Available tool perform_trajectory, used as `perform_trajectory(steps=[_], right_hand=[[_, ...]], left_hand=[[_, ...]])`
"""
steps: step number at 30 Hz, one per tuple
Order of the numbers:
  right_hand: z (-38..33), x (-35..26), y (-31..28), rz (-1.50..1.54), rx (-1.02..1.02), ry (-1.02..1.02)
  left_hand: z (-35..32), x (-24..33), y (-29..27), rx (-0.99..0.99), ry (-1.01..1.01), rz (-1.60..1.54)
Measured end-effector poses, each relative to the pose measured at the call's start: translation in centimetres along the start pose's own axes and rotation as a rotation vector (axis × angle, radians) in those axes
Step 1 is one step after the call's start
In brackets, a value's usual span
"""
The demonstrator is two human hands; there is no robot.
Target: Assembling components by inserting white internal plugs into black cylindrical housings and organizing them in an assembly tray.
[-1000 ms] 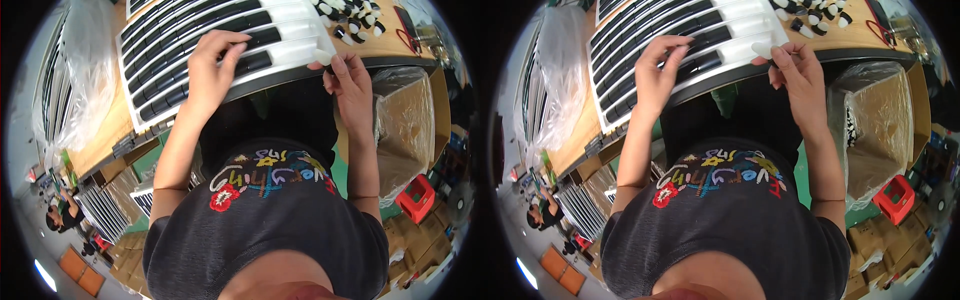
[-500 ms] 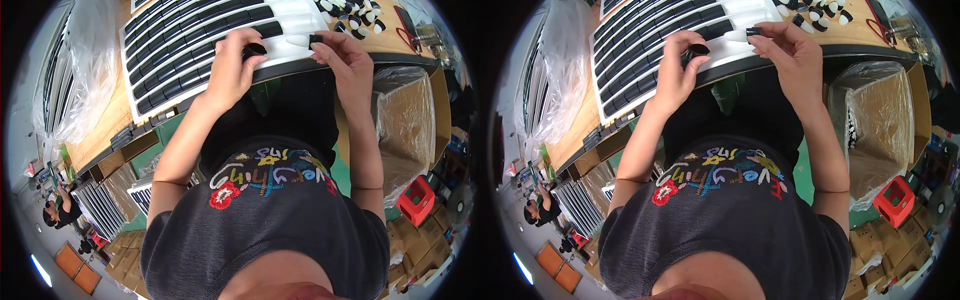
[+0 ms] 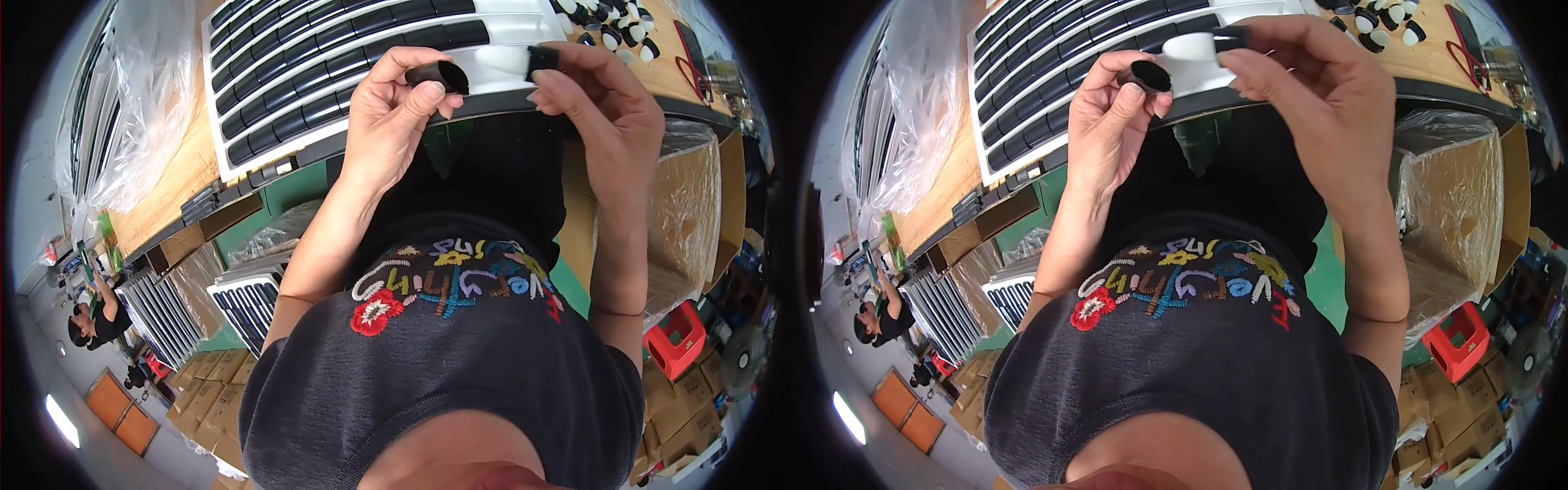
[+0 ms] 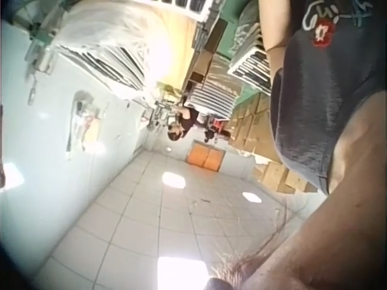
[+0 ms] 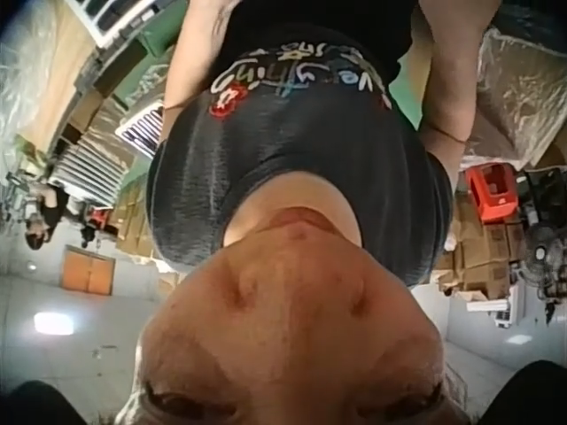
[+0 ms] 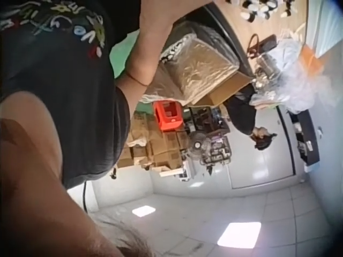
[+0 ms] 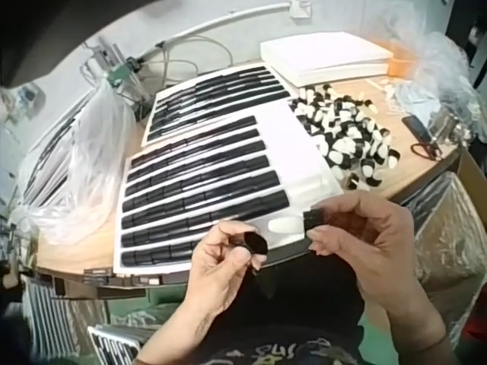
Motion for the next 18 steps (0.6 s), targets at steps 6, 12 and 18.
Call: perform_trajectory(steps=[6,12,18], right_hand=[[1.4,2.8,0.0,-0.184,0.152,0.125],[4.6,8.4,-1.3,-0.188,0.264,0.053],[5.4,8.6,-2.0,-0.295,0.32,-0.145]], left_hand=[[-2.3,3.8,-2.8,0.101,0.052,0.135],[-9.8,12.8,-10.0,0.799,0.515,0.274],[-26.5,22.7,-25.7,1.628,0.916,0.212]])
Point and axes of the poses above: each hand's wrist, its own z-axis towards the middle knuckle, its own y-axis out of the palm, x = y × z, the point moved 1 cm from there along z, towards the middle knuckle, and after that the axes turned 15 degrees about y, right-handed, at the moved point
